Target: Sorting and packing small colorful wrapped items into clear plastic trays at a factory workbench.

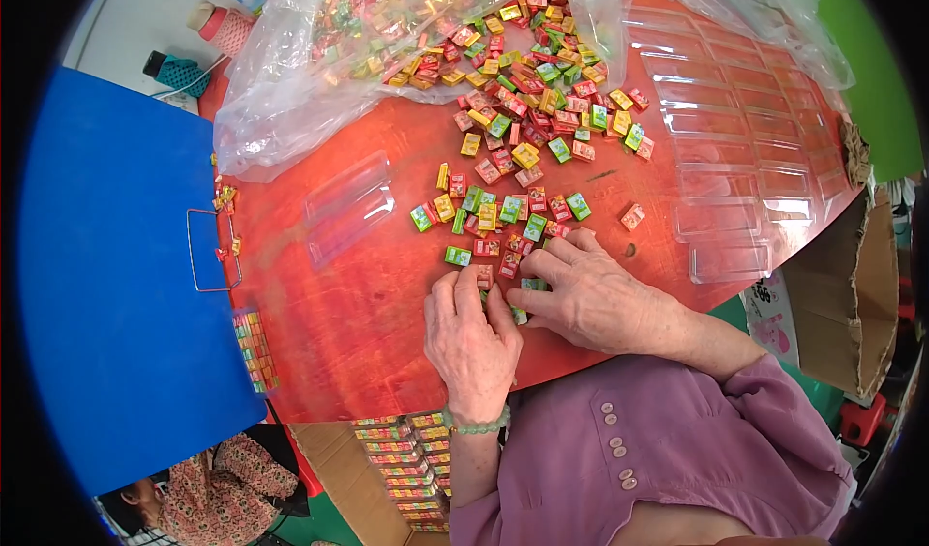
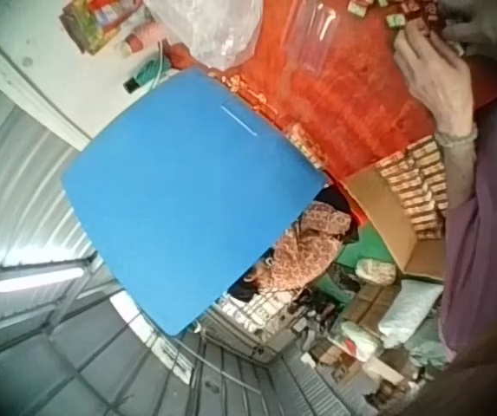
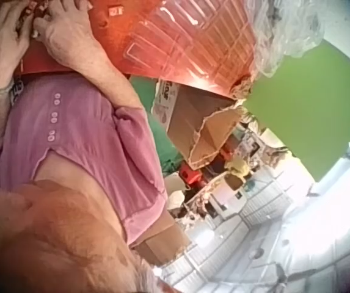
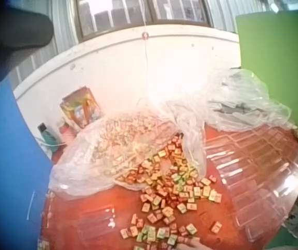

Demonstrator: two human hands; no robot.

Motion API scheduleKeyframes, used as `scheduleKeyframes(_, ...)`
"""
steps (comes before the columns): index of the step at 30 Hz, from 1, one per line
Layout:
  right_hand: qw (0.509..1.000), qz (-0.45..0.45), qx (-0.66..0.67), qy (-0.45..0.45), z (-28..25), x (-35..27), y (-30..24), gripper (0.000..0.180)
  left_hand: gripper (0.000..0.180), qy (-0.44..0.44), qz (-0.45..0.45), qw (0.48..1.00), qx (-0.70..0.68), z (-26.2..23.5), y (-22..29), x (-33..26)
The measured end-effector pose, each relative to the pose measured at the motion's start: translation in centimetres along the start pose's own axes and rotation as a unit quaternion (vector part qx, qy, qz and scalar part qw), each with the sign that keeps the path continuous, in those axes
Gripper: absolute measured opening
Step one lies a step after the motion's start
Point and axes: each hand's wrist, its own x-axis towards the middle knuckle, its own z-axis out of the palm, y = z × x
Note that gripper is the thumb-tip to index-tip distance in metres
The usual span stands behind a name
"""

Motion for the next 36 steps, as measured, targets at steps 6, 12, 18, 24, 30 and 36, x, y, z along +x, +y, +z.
scheduleKeyframes(6,1.0,-0.009,0.013,0.004,0.7,0.1,-0.3,0.035,0.032,0.002,0.001,1.0,-0.02,-0.7,-1.0,-0.9)
scheduleKeyframes(12,1.0,0.008,0.001,0.0,0.6,0.3,-0.1,0.034,0.031,-0.008,-0.033,0.999,-0.025,-2.1,-1.2,-2.8)
scheduleKeyframes(18,1.0,-0.003,-0.006,0.019,1.1,0.4,-0.3,0.034,0.033,-0.046,-0.012,0.997,-0.053,-2.1,-0.3,-4.0)
scheduleKeyframes(24,1.0,-0.017,0.007,0.022,0.6,0.3,-0.4,0.027,0.039,-0.069,0.025,0.996,-0.045,-2.4,-0.4,-4.4)
scheduleKeyframes(30,1.0,-0.013,0.005,0.02,0.7,0.3,-0.5,0.03,0.039,-0.062,-0.01,0.997,-0.041,-3.2,-1.5,-4.1)
scheduleKeyframes(36,1.0,-0.014,0.014,0.02,0.6,0.4,-0.5,0.033,0.034,-0.019,-0.042,0.997,-0.065,-2.1,-1.8,-3.9)
